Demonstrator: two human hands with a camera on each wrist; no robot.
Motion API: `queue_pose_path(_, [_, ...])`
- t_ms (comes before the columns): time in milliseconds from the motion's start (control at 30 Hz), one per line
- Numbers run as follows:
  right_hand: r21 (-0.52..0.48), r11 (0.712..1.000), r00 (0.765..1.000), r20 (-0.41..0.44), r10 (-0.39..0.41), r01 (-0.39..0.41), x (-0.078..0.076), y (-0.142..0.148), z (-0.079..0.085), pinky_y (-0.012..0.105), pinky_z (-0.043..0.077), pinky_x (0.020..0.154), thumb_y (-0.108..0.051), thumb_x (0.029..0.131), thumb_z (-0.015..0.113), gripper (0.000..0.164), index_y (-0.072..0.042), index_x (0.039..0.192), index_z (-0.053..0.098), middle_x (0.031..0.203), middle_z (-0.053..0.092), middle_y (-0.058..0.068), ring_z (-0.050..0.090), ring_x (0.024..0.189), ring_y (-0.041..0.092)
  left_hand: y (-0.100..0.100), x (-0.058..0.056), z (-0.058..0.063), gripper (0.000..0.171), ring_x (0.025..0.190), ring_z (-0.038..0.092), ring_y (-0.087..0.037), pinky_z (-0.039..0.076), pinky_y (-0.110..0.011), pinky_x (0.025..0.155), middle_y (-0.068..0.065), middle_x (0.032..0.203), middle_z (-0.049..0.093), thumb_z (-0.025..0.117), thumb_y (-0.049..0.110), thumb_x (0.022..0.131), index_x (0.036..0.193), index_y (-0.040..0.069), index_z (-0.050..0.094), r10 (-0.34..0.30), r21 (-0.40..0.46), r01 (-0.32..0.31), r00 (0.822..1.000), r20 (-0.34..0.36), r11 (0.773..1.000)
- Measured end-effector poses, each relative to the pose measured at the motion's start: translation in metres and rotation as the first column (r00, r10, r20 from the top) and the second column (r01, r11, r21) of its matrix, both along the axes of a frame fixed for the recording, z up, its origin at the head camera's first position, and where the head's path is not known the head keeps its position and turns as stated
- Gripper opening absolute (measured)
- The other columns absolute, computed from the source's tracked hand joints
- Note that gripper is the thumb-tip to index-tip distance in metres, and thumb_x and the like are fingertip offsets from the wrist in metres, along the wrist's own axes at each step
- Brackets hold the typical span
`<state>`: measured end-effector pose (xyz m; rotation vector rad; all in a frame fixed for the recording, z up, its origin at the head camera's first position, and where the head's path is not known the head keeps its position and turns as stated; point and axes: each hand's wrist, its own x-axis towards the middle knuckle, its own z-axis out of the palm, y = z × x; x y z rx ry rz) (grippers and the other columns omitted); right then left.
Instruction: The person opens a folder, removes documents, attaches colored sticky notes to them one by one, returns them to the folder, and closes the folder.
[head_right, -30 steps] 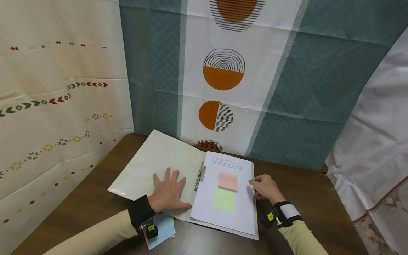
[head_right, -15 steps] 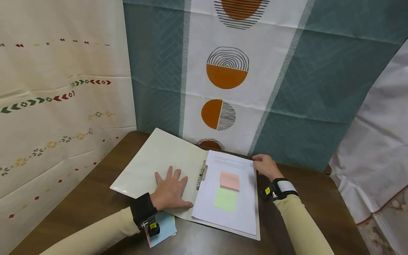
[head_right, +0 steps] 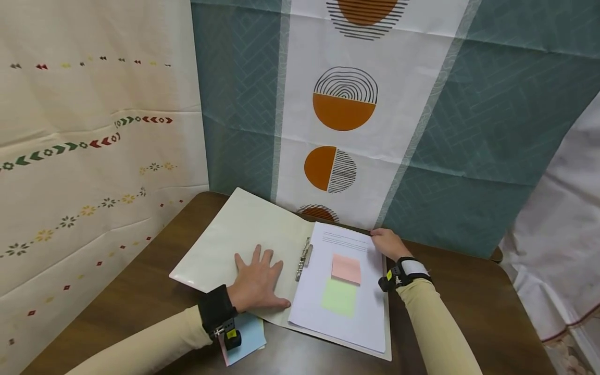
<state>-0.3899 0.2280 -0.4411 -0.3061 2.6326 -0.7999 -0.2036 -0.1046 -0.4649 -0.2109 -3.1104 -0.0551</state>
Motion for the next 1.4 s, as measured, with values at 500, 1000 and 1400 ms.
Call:
queue_pose_path(500, [0.009,0.998,0.974,-0.215,0.069,-0.068,0.037,0.014,0.012,0.059,0.049,0.1,-0.023,0.104,0.046,0.051,0.002,0.149,0.043,0.15,0.045,0.032,0.048,0.134,0.05,0.005,0.002,-0.002,0.098,0.143,0.038,-0.051,0.028,-0.088,0.095,-0.021,0.138,0.053,0.076,0.08,0.06,0.133,0.015,0.065,-0.02,0.02,0.02,1.0,-0.016,1.0])
queue_pose_path(1000, [0.11,0.921,0.793,-0.477,0.379,-0.374,0.15,0.008,0.02,0.054,0.049,0.094,-0.045,0.083,0.08,0.065,-0.03,0.141,0.056,0.145,0.055,0.002,0.048,0.132,0.023,-0.004,0.002,0.001,0.096,0.143,0.037,-0.052,0.028,-0.089,0.094,-0.022,0.138,0.054,0.077,0.078,0.06,0.131,0.013,0.065,-0.013,0.024,0.014,0.999,-0.029,1.0])
queue_pose_path(1400, [0.327,0.794,0.603,-0.52,0.604,-0.513,0.19,-0.007,-0.009,0.065,0.047,0.088,-0.071,0.072,0.077,0.083,-0.044,0.145,0.049,0.156,0.046,-0.002,0.044,0.14,0.041,0.001,0.004,0.0,0.096,0.14,0.04,-0.052,0.03,-0.088,0.093,-0.022,0.133,0.056,0.078,0.078,0.059,0.129,0.013,0.067,-0.026,0.022,0.028,0.998,-0.053,0.999])
